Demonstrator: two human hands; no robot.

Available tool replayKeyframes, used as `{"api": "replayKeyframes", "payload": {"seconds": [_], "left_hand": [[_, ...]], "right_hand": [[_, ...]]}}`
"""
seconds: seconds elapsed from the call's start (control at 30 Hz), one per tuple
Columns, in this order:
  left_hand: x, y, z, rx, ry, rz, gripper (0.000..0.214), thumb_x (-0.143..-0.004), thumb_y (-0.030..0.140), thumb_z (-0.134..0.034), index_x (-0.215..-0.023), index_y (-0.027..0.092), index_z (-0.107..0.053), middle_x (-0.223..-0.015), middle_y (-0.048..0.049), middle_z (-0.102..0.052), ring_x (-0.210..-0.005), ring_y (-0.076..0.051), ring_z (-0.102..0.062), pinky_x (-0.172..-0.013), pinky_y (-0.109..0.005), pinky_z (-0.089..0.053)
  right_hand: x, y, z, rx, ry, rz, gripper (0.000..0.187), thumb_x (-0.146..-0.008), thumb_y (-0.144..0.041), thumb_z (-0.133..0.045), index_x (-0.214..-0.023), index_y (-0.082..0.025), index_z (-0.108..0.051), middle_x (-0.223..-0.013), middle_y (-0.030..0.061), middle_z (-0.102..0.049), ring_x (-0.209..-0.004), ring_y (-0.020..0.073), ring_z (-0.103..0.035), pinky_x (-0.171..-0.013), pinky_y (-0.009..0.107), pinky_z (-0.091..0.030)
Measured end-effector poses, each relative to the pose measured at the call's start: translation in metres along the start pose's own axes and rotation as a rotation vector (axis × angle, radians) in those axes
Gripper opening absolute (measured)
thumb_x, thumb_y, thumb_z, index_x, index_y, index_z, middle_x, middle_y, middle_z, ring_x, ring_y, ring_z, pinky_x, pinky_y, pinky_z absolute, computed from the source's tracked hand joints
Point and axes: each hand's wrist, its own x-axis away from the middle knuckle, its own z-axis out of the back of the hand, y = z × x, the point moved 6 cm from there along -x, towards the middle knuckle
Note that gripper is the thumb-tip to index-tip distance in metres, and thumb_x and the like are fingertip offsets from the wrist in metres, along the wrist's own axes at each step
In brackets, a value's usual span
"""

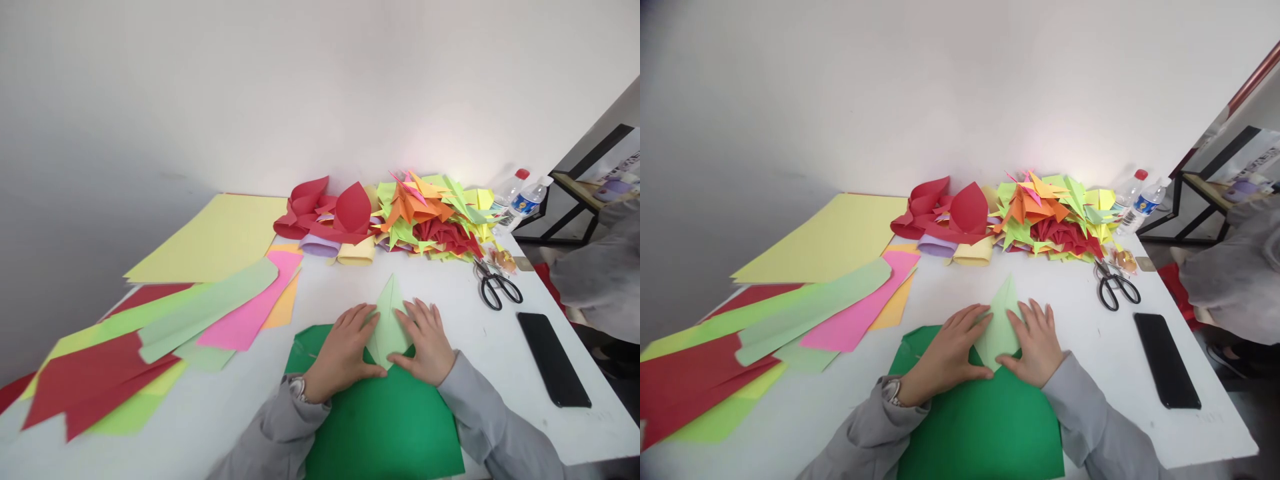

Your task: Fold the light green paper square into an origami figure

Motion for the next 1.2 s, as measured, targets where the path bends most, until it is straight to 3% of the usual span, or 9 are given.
{"api": "replayKeyframes", "payload": {"seconds": [0.2, 0.43, 0.63, 0.73, 0.93, 1.2], "left_hand": [[0.000, 0.000, -0.001, 0.011, 0.002, -0.003, 0.100, -0.059, 0.074, -0.069, -0.137, 0.016, -0.044, -0.141, -0.0201, -0.044, -0.132, -0.039, -0.037, -0.106, -0.056, -0.035], [0.000, 0.000, -0.002, 0.031, 0.013, -0.001, 0.098, -0.060, 0.075, -0.068, -0.137, 0.020, -0.044, -0.142, -0.0186, -0.044, -0.132, -0.039, -0.037, -0.105, -0.057, -0.034], [0.000, 0.000, 0.000, 0.022, -0.013, 0.010, 0.100, -0.058, 0.074, -0.069, -0.137, 0.016, -0.045, -0.142, -0.0204, -0.043, -0.131, -0.039, -0.037, -0.105, -0.056, -0.035], [0.000, 0.002, 0.002, 0.022, -0.015, 0.007, 0.098, -0.059, 0.071, -0.071, -0.138, 0.019, -0.045, -0.142, -0.0188, -0.043, -0.132, -0.039, -0.037, -0.105, -0.056, -0.035], [-0.001, 0.007, 0.004, 0.008, -0.039, -0.002, 0.075, -0.058, 0.059, -0.080, -0.126, 0.036, -0.058, -0.145, -0.0106, -0.040, -0.131, -0.040, -0.036, -0.104, -0.060, -0.035], [-0.001, 0.008, 0.004, -0.002, -0.059, -0.001, 0.071, -0.059, 0.057, -0.080, -0.124, 0.037, -0.060, -0.145, -0.0108, -0.038, -0.131, -0.041, -0.034, -0.103, -0.061, -0.036]], "right_hand": [[0.000, -0.009, -0.003, -0.025, -0.067, 0.000, 0.088, -0.068, -0.060, -0.070, -0.141, -0.020, -0.041, -0.143, 0.0174, -0.043, -0.136, 0.0397, -0.028, -0.108, 0.065, -0.019], [-0.002, 0.000, -0.003, -0.052, -0.036, -0.060, 0.077, -0.074, -0.050, -0.066, -0.141, -0.021, -0.041, -0.143, 0.0157, -0.043, -0.136, 0.0386, -0.029, -0.107, 0.063, -0.020], [-0.003, 0.006, -0.004, -0.058, -0.043, -0.082, 0.075, -0.074, -0.050, -0.066, -0.140, -0.023, -0.042, -0.142, 0.0144, -0.045, -0.135, 0.0384, -0.032, -0.107, 0.062, -0.021], [-0.005, 0.011, -0.002, -0.047, -0.016, -0.087, 0.071, -0.076, -0.049, -0.065, -0.139, -0.023, -0.043, -0.142, 0.0139, -0.046, -0.134, 0.0377, -0.032, -0.107, 0.062, -0.021], [-0.009, 0.035, 0.000, -0.009, 0.065, -0.152, 0.063, -0.080, -0.044, -0.061, -0.138, -0.023, -0.045, -0.136, 0.0126, -0.051, -0.131, 0.0348, -0.037, -0.105, 0.061, -0.025], [-0.013, 0.046, -0.001, -0.016, 0.154, -0.211, 0.049, -0.084, -0.041, -0.058, -0.130, -0.022, -0.053, -0.129, 0.0111, -0.057, -0.126, 0.0321, -0.044, -0.105, 0.056, -0.026]]}}
